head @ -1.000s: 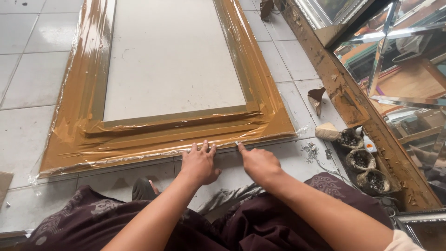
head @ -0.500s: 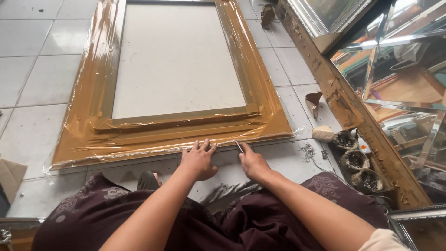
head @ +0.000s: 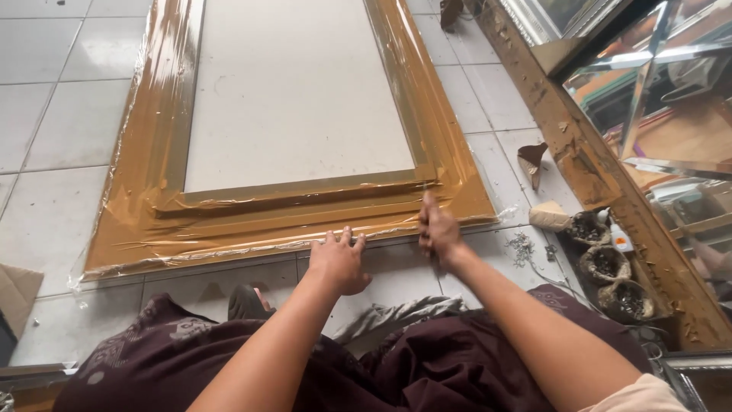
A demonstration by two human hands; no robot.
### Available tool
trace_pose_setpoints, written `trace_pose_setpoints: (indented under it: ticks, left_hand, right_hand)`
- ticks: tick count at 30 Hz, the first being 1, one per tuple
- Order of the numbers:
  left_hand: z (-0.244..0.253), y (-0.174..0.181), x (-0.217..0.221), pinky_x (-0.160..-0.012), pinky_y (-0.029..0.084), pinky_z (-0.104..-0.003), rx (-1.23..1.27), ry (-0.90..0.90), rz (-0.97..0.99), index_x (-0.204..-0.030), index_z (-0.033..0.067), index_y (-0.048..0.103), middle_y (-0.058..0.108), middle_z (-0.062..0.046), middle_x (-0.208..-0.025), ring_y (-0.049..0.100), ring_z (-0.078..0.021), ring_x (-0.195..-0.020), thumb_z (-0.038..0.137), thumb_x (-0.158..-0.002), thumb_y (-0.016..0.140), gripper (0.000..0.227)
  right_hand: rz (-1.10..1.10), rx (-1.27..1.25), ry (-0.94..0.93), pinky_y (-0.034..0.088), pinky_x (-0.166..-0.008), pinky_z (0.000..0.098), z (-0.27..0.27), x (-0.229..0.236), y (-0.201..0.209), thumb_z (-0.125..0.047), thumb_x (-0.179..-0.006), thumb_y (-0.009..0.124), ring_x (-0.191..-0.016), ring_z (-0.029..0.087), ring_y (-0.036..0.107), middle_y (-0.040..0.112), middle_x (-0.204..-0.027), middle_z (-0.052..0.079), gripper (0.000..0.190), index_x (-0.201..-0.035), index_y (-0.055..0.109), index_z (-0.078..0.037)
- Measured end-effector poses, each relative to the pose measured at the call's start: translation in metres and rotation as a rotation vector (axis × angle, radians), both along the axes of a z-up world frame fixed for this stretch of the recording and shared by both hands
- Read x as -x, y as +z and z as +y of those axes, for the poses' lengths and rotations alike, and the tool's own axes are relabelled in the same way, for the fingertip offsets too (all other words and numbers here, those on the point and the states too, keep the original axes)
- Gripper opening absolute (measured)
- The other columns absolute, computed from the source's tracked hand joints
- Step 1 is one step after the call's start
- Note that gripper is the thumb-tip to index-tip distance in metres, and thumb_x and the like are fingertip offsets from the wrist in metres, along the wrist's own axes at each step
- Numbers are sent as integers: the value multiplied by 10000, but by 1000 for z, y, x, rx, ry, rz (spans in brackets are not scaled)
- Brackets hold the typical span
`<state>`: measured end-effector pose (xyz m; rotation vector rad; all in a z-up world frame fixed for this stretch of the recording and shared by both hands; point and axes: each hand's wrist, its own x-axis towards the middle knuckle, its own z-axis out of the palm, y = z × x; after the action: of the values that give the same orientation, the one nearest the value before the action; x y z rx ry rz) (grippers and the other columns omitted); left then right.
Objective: Removing brown adhesive tape from a large wooden picture frame using a small tool to score the edges.
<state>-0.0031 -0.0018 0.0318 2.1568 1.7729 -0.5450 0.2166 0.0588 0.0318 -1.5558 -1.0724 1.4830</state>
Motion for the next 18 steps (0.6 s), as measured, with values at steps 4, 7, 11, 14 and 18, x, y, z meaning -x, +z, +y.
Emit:
trace_pose_setpoints:
  ticks: [4,7,11,14,18]
  left_hand:
    - [10,-12,1,-1131,458,-759,26,-14,16,-1781,226,383,400,-171,-1815,434,-500,-1617,586,-1007,641,892]
    - [15,-11,-4,-1128,465,-745,30,-21,31,-1780,199,382,400,-196,-1810,445,-510,-1608,597,-1023,634,891]
    - [16,-8,-9,-1156,458,-685,46,-39,89,-1797,174,353,382,-200,-1819,450,-506,-1604,581,-1039,636,905]
    - [13,-4,-9,-1161,456,-669,51,-40,98,-1800,163,347,375,-202,-1822,452,-503,-1603,562,-1056,634,892]
    - [10,-3,-9,-1154,466,-658,33,-43,99,-1792,154,357,385,-209,-1816,461,-502,-1596,561,-1054,651,892]
  right_hand:
    - [-602,-326,92,546,-670,416,54,-21,-40,-762,-938,754,-705,254,703,640,-661,41,517,-865,764,-251]
    - [-655,-542,314,616,-815,493,31,-15,-20,-380,-955,789,-851,334,793,812,-832,138,229,-1038,842,-174]
    - [-903,-486,600,659,-943,545,34,-8,-16,-429,-959,806,-1071,365,796,808,-1044,85,200,-1105,834,-296]
    - [-978,-431,627,659,-960,553,36,-4,-14,-426,-1013,750,-1075,365,794,795,-1061,56,177,-1119,815,-300]
    - [-974,-349,563,657,-923,540,40,-3,-36,-475,-1045,693,-1082,332,797,792,-1041,24,221,-1116,784,-287]
